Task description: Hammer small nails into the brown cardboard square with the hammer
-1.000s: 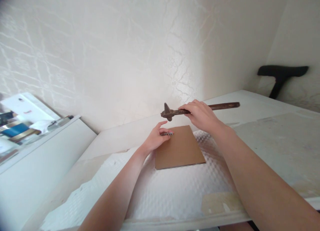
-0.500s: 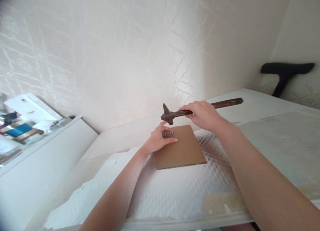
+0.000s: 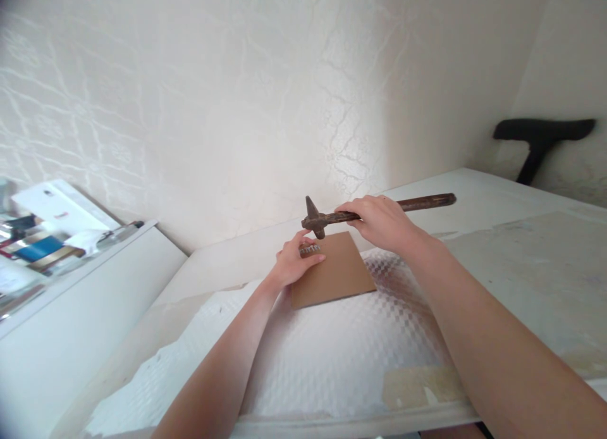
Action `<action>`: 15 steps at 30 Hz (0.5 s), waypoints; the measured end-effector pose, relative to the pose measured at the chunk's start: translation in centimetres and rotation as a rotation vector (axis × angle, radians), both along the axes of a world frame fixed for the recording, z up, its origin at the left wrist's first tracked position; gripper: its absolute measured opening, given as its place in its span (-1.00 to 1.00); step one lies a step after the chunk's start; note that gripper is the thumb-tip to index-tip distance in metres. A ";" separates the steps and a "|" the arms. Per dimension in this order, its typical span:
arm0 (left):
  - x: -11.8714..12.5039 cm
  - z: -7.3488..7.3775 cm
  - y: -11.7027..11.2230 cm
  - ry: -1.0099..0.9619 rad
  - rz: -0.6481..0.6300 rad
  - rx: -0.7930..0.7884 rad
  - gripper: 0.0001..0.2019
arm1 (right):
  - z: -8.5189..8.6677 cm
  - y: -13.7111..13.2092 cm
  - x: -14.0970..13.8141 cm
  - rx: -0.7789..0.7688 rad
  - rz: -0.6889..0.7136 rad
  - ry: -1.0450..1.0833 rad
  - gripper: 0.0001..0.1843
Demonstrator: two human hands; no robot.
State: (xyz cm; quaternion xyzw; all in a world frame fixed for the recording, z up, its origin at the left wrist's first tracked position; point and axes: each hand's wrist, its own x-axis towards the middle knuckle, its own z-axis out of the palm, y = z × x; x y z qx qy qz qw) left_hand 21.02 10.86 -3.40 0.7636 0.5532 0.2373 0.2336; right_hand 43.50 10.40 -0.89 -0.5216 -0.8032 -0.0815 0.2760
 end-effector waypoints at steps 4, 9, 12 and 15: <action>0.1 0.1 0.0 -0.026 0.002 -0.002 -0.49 | -0.2 -0.2 -0.6 0.004 -0.015 -0.040 -0.66; 0.3 0.1 0.0 -0.044 0.000 0.005 -0.61 | -0.4 -0.3 -1.0 0.047 0.004 -0.072 -0.68; 0.3 0.0 0.0 -0.055 -0.001 0.001 -0.62 | -0.5 -0.2 -1.0 0.063 0.011 -0.092 -0.68; 0.3 0.0 0.0 -0.065 0.004 -0.005 -0.61 | -0.7 -0.1 -1.0 0.056 0.008 -0.122 -0.68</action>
